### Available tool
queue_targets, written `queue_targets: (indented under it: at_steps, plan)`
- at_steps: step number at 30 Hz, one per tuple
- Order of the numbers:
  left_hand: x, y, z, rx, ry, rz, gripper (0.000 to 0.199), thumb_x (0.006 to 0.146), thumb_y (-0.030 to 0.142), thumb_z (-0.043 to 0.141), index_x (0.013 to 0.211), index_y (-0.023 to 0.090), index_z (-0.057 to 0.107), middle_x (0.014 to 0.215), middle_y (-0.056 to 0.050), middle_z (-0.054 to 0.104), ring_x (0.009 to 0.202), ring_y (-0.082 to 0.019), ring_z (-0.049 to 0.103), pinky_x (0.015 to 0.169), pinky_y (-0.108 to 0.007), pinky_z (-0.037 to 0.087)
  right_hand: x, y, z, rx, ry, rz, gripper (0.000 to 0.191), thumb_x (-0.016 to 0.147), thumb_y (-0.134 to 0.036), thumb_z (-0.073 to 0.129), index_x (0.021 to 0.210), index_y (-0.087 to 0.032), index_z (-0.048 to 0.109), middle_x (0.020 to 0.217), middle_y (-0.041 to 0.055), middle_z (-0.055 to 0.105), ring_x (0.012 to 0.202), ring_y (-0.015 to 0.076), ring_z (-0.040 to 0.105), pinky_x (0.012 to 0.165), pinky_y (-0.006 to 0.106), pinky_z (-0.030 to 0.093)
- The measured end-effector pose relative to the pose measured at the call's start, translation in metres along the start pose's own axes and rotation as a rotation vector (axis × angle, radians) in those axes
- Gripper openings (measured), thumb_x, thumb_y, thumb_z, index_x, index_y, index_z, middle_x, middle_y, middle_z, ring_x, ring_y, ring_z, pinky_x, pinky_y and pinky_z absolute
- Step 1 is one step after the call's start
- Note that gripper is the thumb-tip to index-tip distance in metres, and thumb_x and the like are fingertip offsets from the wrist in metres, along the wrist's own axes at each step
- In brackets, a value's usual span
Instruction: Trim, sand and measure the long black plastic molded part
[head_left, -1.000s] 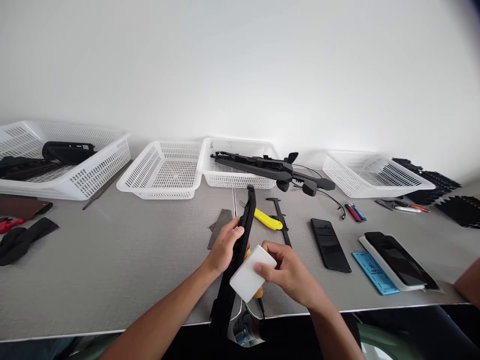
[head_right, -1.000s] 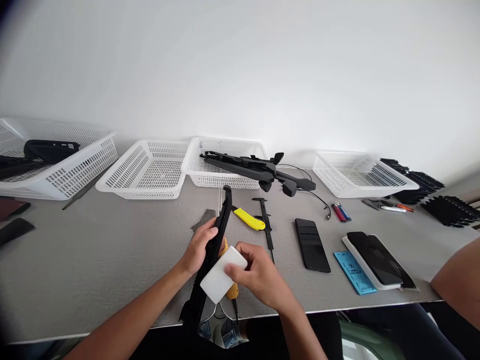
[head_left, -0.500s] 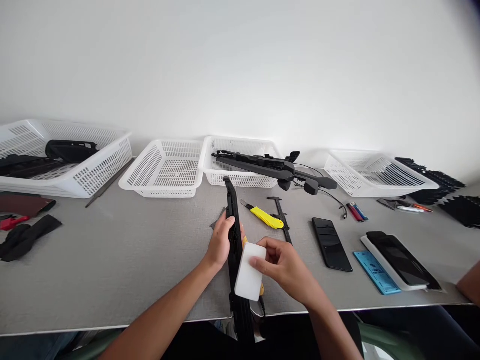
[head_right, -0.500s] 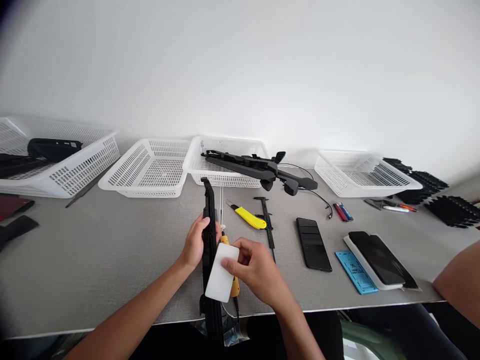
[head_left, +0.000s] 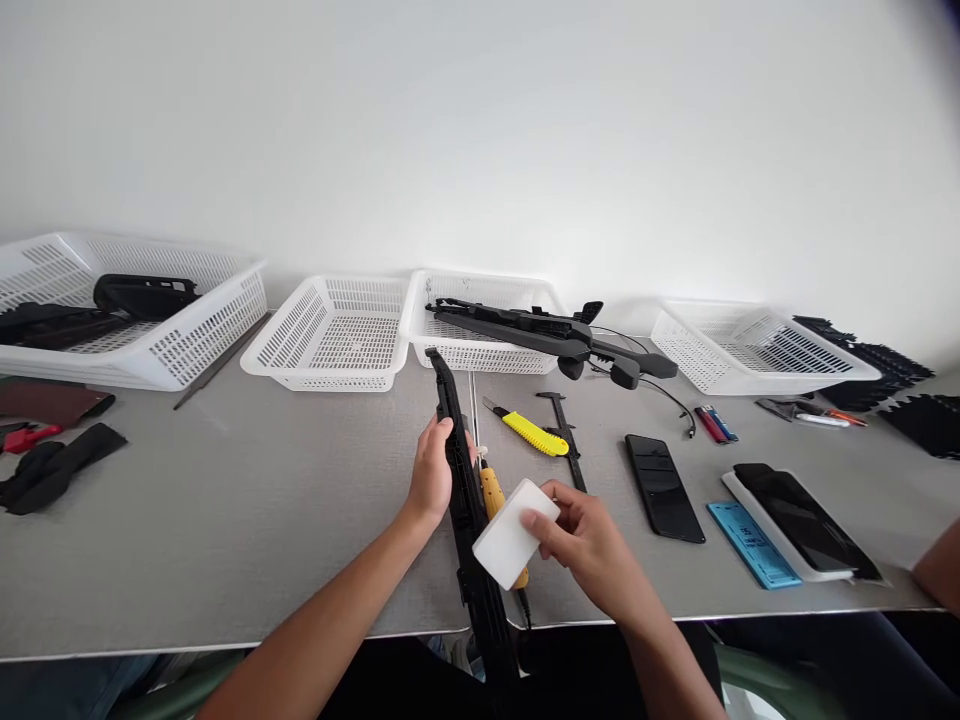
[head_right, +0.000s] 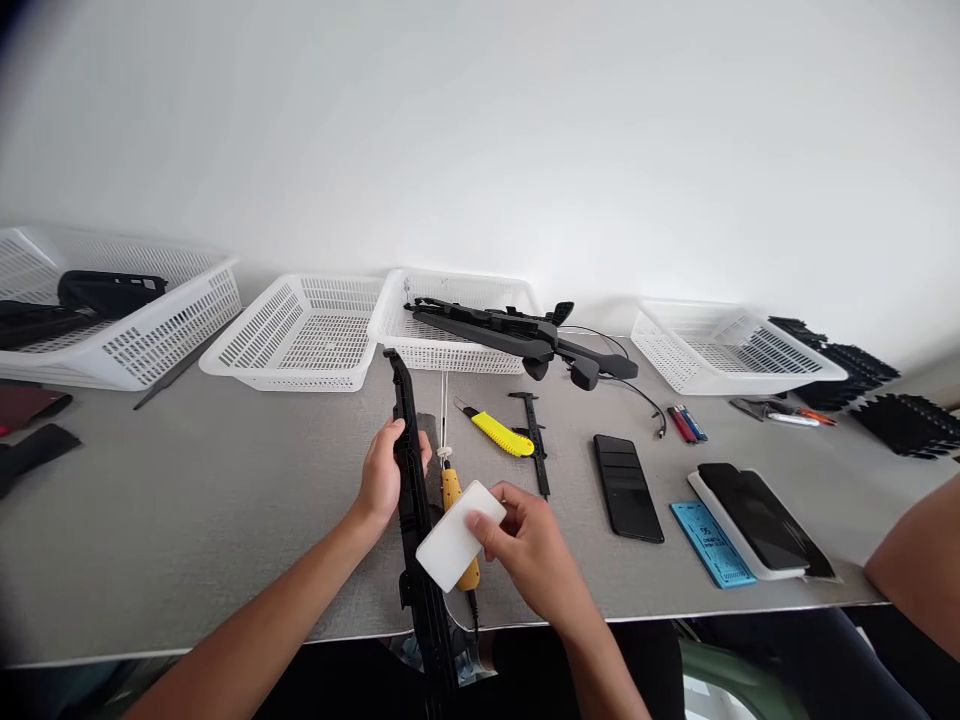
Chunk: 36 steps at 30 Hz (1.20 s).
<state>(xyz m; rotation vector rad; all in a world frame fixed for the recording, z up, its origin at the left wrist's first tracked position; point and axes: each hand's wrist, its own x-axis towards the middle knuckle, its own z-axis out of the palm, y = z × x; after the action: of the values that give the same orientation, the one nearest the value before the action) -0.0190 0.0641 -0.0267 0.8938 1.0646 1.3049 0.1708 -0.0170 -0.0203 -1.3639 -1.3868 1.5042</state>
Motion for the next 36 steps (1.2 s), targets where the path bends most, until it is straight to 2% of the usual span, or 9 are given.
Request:
queue_targets:
  at_steps: [4, 9, 13, 18, 23, 27, 28, 32, 36]
  plan:
    - [0.001, -0.003, -0.002, 0.002, -0.011, -0.008, 0.041, 0.094, 0.051, 0.047, 0.066, 0.024, 0.054, 0.056, 0.001, 0.055, 0.048, -0.014, 0.043, 0.05, -0.028, 0.038, -0.001, -0.002, -0.002, -0.008, -0.151, 0.043, 0.047, 0.09, -0.063, 0.079, 0.086, -0.018, 0.065, 0.073, -0.002, 0.057, 0.064, 0.0125, 0.048, 0.057, 0.025, 0.036]
    - [0.003, -0.005, -0.003, -0.007, -0.001, -0.04, 0.042, 0.096, 0.052, 0.046, 0.066, 0.024, 0.054, 0.054, 0.0, 0.054, 0.048, -0.015, 0.043, 0.049, -0.028, 0.037, -0.005, -0.005, 0.004, 0.081, 0.048, 0.001, 0.051, 0.09, -0.069, 0.076, 0.089, -0.019, 0.063, 0.065, -0.0035, 0.057, 0.057, 0.0109, 0.044, 0.052, 0.024, 0.032]
    - [0.005, -0.006, -0.004, 0.017, 0.026, -0.019, 0.043, 0.097, 0.051, 0.044, 0.065, 0.023, 0.055, 0.054, 0.0, 0.054, 0.049, -0.015, 0.043, 0.05, -0.028, 0.038, -0.011, -0.001, 0.017, 0.148, -0.141, 0.027, 0.051, 0.09, -0.067, 0.078, 0.089, -0.018, 0.063, 0.071, -0.001, 0.061, 0.06, 0.0113, 0.052, 0.055, 0.024, 0.038]
    - [0.006, -0.005, -0.004, 0.02, 0.041, -0.005, 0.041, 0.095, 0.05, 0.045, 0.065, 0.023, 0.055, 0.054, 0.0, 0.055, 0.05, -0.015, 0.045, 0.051, -0.028, 0.039, -0.014, 0.003, 0.023, 0.128, 0.038, 0.025, 0.055, 0.088, -0.072, 0.076, 0.087, -0.019, 0.062, 0.065, -0.0027, 0.057, 0.056, 0.011, 0.046, 0.052, 0.024, 0.033]
    - [0.007, -0.005, -0.005, 0.027, 0.061, 0.011, 0.044, 0.096, 0.051, 0.045, 0.063, 0.023, 0.056, 0.055, 0.0, 0.055, 0.049, -0.015, 0.044, 0.049, -0.027, 0.038, -0.016, 0.002, 0.023, 0.118, -0.093, 0.038, 0.053, 0.088, -0.069, 0.078, 0.088, -0.018, 0.065, 0.072, -0.0006, 0.06, 0.061, 0.0127, 0.052, 0.056, 0.025, 0.038]
    - [0.008, -0.004, -0.006, -0.006, 0.046, -0.002, 0.043, 0.094, 0.053, 0.048, 0.064, 0.023, 0.056, 0.054, 0.0, 0.054, 0.049, -0.015, 0.045, 0.047, -0.027, 0.039, -0.017, 0.002, 0.015, 0.1, 0.163, -0.003, 0.054, 0.087, -0.073, 0.076, 0.087, -0.02, 0.065, 0.065, -0.0028, 0.054, 0.058, 0.0125, 0.045, 0.052, 0.025, 0.033]
    - [0.008, -0.004, -0.006, -0.02, 0.046, -0.007, 0.042, 0.094, 0.053, 0.05, 0.064, 0.023, 0.056, 0.053, 0.0, 0.054, 0.048, -0.015, 0.045, 0.047, -0.027, 0.039, -0.018, 0.002, 0.014, 0.109, 0.149, 0.007, 0.054, 0.085, -0.072, 0.079, 0.085, -0.02, 0.064, 0.065, -0.0029, 0.054, 0.058, 0.0123, 0.044, 0.052, 0.025, 0.033]
    - [0.009, -0.004, -0.006, -0.034, 0.057, -0.003, 0.045, 0.094, 0.053, 0.048, 0.062, 0.023, 0.055, 0.053, 0.0, 0.052, 0.047, -0.014, 0.043, 0.046, -0.026, 0.039, -0.023, 0.004, 0.018, 0.1, -0.123, 0.091, 0.051, 0.082, -0.064, 0.085, 0.083, -0.018, 0.065, 0.071, -0.0017, 0.056, 0.062, 0.0122, 0.046, 0.056, 0.025, 0.035]
    - [0.008, -0.005, -0.007, 0.002, 0.055, 0.004, 0.047, 0.096, 0.052, 0.044, 0.061, 0.023, 0.056, 0.052, 0.0, 0.051, 0.046, -0.014, 0.041, 0.045, -0.027, 0.036, -0.021, 0.006, 0.022, 0.05, 0.069, 0.021, 0.05, 0.09, -0.066, 0.076, 0.086, -0.018, 0.066, 0.074, -0.0009, 0.055, 0.066, 0.0136, 0.045, 0.058, 0.026, 0.036]
